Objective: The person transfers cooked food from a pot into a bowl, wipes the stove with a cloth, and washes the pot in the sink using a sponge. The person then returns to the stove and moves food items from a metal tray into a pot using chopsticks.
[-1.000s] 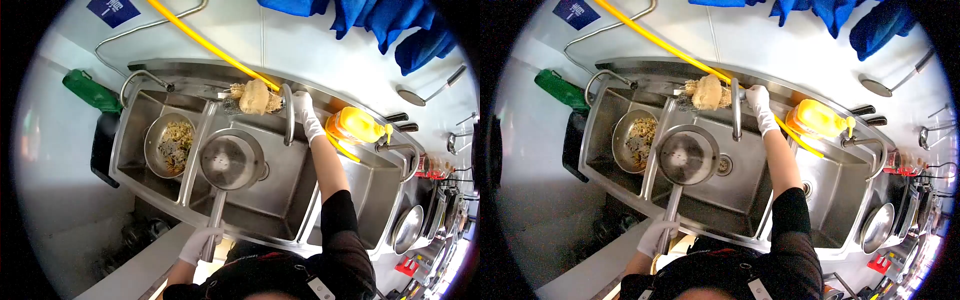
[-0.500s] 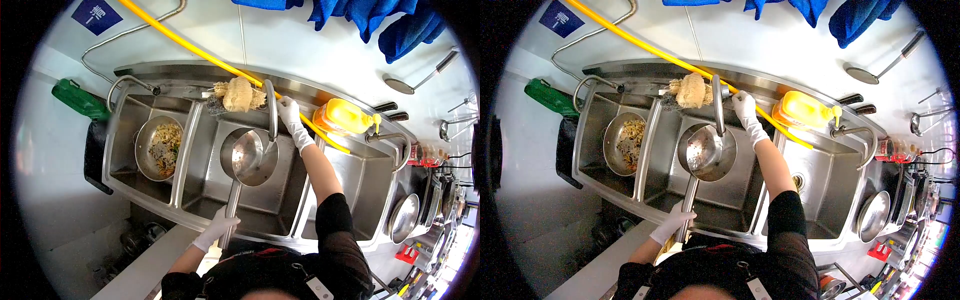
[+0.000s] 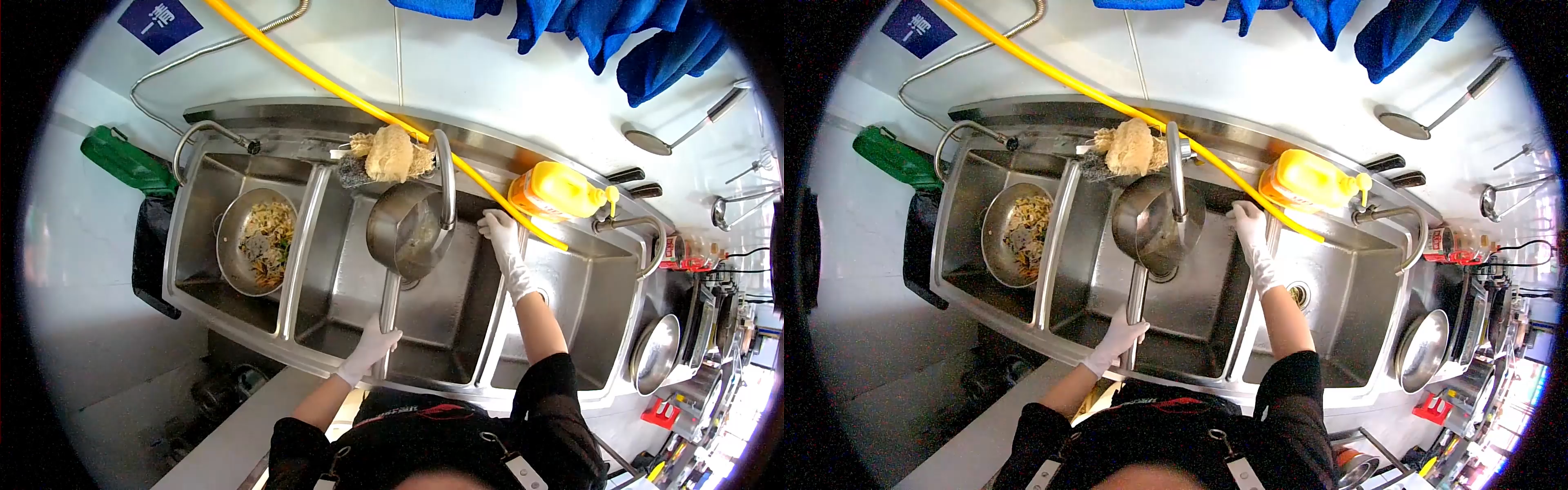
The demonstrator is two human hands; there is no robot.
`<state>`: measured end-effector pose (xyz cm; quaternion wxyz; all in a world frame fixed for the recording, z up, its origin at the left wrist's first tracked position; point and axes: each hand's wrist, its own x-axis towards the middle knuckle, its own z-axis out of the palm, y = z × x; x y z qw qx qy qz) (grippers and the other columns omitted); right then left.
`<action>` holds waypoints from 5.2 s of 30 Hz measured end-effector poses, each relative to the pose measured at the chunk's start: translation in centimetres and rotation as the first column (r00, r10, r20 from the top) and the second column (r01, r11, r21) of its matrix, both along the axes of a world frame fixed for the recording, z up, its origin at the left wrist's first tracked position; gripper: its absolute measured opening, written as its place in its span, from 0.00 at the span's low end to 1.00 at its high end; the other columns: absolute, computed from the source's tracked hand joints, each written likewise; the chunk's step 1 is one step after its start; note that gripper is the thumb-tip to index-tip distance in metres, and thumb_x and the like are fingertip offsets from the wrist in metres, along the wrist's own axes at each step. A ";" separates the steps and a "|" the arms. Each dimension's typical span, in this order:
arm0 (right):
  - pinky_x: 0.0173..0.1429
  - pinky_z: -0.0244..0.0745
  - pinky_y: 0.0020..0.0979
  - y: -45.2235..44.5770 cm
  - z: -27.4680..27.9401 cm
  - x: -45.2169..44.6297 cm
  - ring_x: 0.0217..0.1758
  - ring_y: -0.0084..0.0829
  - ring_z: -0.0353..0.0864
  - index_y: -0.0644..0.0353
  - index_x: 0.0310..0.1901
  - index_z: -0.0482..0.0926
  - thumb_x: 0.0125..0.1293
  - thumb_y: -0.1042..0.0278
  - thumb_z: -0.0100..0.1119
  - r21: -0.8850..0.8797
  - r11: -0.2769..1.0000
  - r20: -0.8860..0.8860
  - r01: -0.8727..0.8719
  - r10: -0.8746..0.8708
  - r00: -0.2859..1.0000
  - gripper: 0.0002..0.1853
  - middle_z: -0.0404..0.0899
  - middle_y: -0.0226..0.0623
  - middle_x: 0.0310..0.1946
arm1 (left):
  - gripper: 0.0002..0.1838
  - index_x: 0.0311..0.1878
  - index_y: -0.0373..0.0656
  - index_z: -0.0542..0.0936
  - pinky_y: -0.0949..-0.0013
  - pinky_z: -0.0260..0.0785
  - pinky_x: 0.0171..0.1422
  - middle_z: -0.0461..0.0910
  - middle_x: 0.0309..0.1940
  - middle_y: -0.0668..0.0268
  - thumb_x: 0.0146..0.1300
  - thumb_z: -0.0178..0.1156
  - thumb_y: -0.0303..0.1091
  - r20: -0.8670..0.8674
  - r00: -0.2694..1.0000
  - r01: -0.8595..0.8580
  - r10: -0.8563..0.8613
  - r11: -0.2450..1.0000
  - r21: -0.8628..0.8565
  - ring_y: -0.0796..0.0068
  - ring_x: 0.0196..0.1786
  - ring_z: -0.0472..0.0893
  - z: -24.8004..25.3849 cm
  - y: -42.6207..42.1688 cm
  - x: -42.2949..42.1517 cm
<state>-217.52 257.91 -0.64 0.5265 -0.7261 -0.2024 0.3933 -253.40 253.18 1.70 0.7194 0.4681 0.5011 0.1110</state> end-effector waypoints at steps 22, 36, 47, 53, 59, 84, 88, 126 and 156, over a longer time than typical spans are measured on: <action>0.41 0.75 0.24 -15.4 4.6 1.5 0.34 0.25 0.81 0.64 0.49 0.78 0.72 0.63 0.48 -0.044 0.984 -0.144 0.173 -0.177 0.974 0.15 0.82 0.36 0.35 | 0.15 0.50 0.39 0.71 0.80 0.56 0.23 0.66 0.23 0.75 0.59 0.58 0.27 0.275 0.960 0.176 0.055 0.647 -0.742 0.87 0.19 0.64 5.7 3.9 -2.2; 0.45 0.74 0.24 -11.6 6.6 -3.4 0.36 0.24 0.81 0.65 0.51 0.78 0.74 0.67 0.47 0.084 0.996 -0.025 -0.037 0.039 0.999 0.14 0.83 0.36 0.36 | 0.13 0.50 0.41 0.67 0.82 0.57 0.20 0.67 0.24 0.74 0.63 0.55 0.27 0.221 0.962 0.116 0.159 0.494 -0.862 0.89 0.19 0.65 8.2 1.9 -3.5; 0.42 0.74 0.24 -12.0 4.0 -4.5 0.34 0.24 0.80 0.66 0.49 0.79 0.73 0.66 0.47 0.000 0.995 -0.108 -0.100 0.100 0.989 0.14 0.83 0.36 0.34 | 0.14 0.45 0.40 0.69 0.72 0.63 0.22 0.70 0.21 0.68 0.58 0.61 0.27 0.101 0.995 0.091 -0.027 0.692 -0.716 0.78 0.19 0.70 6.0 0.2 -5.6; 0.43 0.75 0.25 -12.8 4.2 -4.5 0.35 0.25 0.81 0.67 0.50 0.79 0.72 0.65 0.48 -0.062 0.989 -0.092 -0.133 0.127 0.988 0.15 0.83 0.37 0.34 | 0.16 0.44 0.38 0.69 0.71 0.66 0.22 0.72 0.20 0.66 0.55 0.63 0.25 0.009 0.998 0.052 -0.057 0.809 -0.586 0.77 0.17 0.72 6.9 -0.4 -8.0; 0.42 0.77 0.26 -14.8 3.2 -3.3 0.33 0.25 0.81 0.69 0.50 0.78 0.72 0.67 0.48 -0.062 0.994 -0.102 -0.095 0.088 0.991 0.15 0.83 0.40 0.33 | 0.16 0.45 0.40 0.71 0.78 0.61 0.21 0.69 0.22 0.73 0.55 0.65 0.28 0.134 0.990 0.105 -0.034 0.814 -0.571 0.85 0.18 0.69 6.2 2.9 -7.4; 0.44 0.77 0.29 -17.6 2.3 -4.2 0.35 0.29 0.82 0.69 0.50 0.77 0.73 0.63 0.46 -0.153 0.980 -0.148 -0.127 0.105 0.983 0.17 0.82 0.40 0.35 | 0.15 0.48 0.40 0.69 0.79 0.55 0.21 0.65 0.23 0.73 0.58 0.59 0.26 0.308 0.941 0.132 0.143 0.682 -0.720 0.87 0.19 0.64 6.0 0.4 -3.5; 0.42 0.78 0.28 -18.1 1.7 -4.3 0.33 0.29 0.82 0.69 0.50 0.77 0.73 0.63 0.46 -0.146 0.983 -0.183 -0.116 0.088 0.979 0.17 0.82 0.40 0.34 | 0.16 0.46 0.38 0.69 0.74 0.64 0.22 0.70 0.20 0.67 0.56 0.62 0.25 0.153 0.988 0.072 0.010 0.851 -0.521 0.78 0.18 0.71 5.1 1.0 -5.3; 0.54 0.73 0.46 15.2 13.0 -16.2 0.54 0.52 0.72 0.60 0.63 0.65 0.55 0.63 0.64 -0.009 1.000 0.839 -0.030 0.024 0.543 0.34 0.67 0.53 0.56 | 0.23 0.57 0.38 0.68 0.49 0.73 0.41 0.80 0.36 0.43 0.58 0.60 0.28 -0.601 0.286 0.247 0.746 0.548 0.799 0.41 0.40 0.80 12.0 4.9 -23.5; 0.52 0.68 0.38 -0.9 -1.6 -6.1 0.52 0.39 0.70 0.62 0.44 0.82 0.54 0.67 0.54 -0.668 0.639 0.698 -0.381 0.361 -0.619 0.16 0.76 0.40 0.46 | 0.13 0.40 0.37 0.70 0.73 0.67 0.24 0.74 0.23 0.67 0.54 0.63 0.26 -0.076 0.983 0.163 -0.168 0.984 -0.074 0.79 0.21 0.75 5.5 0.2 -2.2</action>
